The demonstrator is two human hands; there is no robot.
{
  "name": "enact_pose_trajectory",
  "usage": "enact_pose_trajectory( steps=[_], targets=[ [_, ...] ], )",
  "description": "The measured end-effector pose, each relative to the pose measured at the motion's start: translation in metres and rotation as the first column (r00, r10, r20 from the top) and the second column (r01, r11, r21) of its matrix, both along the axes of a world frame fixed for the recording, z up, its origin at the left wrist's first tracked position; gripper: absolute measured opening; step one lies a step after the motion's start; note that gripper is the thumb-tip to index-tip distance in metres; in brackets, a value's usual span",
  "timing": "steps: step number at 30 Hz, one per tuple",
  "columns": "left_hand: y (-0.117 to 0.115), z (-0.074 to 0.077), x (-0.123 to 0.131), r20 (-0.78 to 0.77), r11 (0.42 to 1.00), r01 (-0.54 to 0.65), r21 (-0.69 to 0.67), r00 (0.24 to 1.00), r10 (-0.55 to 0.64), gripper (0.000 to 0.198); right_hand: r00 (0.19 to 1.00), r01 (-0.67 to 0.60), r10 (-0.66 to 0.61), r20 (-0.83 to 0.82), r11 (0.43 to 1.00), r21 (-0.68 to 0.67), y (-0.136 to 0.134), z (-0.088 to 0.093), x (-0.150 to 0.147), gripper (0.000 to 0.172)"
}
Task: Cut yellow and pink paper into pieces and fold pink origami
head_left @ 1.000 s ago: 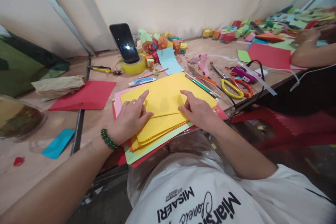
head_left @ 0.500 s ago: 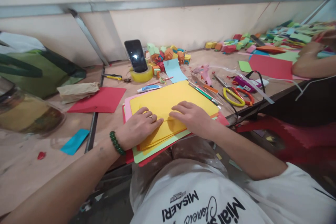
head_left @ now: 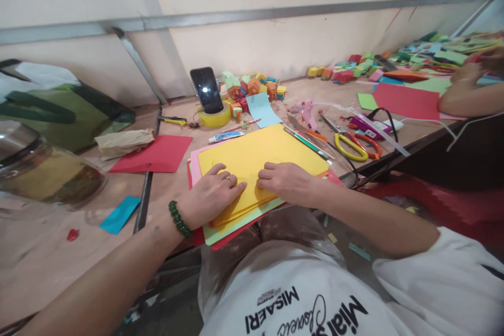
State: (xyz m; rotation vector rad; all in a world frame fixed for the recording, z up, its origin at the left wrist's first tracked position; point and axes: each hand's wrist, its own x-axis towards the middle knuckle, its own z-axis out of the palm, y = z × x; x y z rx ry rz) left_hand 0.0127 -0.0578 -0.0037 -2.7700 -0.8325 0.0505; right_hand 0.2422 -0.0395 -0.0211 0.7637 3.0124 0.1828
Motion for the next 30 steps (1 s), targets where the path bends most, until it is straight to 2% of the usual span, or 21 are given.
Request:
enact_pose_trajectory(
  steps=[7, 11, 13, 17, 19, 21, 23, 25, 27, 30],
  targets=[
    [-0.012, 0.012, -0.004, 0.09, 0.982, -0.092, -0.163, 0.99, 0.108, 0.033, 0.994, 0.046, -0.046, -0.104, 0.999, 0.005, -0.005, -0.014, 0.039, 0.021],
    [-0.012, 0.01, -0.008, 0.146, 0.974, -0.081, -0.213, 0.983, 0.113, 0.029, 0.973, 0.08, -0.076, -0.217, 0.997, 0.009, -0.011, -0.022, 0.057, 0.029],
    [-0.011, 0.007, -0.011, 0.164, 0.97, -0.08, -0.228, 0.979, 0.119, 0.027, 0.963, 0.115, -0.109, -0.245, 0.993, 0.011, -0.014, -0.02, 0.061, 0.03],
    [-0.01, 0.008, -0.012, 0.154, 0.967, -0.093, -0.235, 0.979, 0.132, 0.031, 0.953, 0.159, -0.143, -0.267, 0.987, 0.039, -0.022, 0.002, 0.048, 0.028],
    [-0.01, 0.009, -0.01, 0.142, 0.969, -0.109, -0.224, 0.979, 0.143, 0.032, 0.953, 0.124, -0.099, -0.286, 0.99, 0.068, -0.024, 0.013, 0.029, 0.029],
    [-0.011, 0.011, -0.008, 0.127, 0.969, -0.125, -0.213, 0.98, 0.154, 0.035, 0.959, 0.054, -0.033, -0.281, 0.996, 0.067, -0.022, 0.017, 0.007, 0.028],
    [-0.013, 0.012, -0.007, 0.109, 0.969, -0.135, -0.209, 0.981, 0.16, 0.036, 0.978, -0.009, 0.01, -0.21, 1.0, 0.01, -0.015, 0.011, -0.013, 0.021],
    [-0.016, 0.011, -0.007, 0.113, 0.97, -0.146, -0.195, 0.979, 0.17, 0.037, 0.987, -0.018, 0.012, -0.158, 0.999, -0.037, -0.007, -0.002, -0.023, 0.017],
    [-0.019, 0.009, -0.009, 0.136, 0.971, -0.162, -0.177, 0.973, 0.187, 0.037, 0.985, -0.002, -0.003, -0.174, 1.0, -0.03, 0.001, -0.017, -0.019, 0.016],
    [-0.023, 0.006, -0.013, 0.164, 0.968, -0.207, -0.141, 0.96, 0.229, 0.037, 0.975, 0.048, -0.048, -0.215, 0.999, -0.005, 0.003, -0.034, 0.006, 0.014]
  ],
)
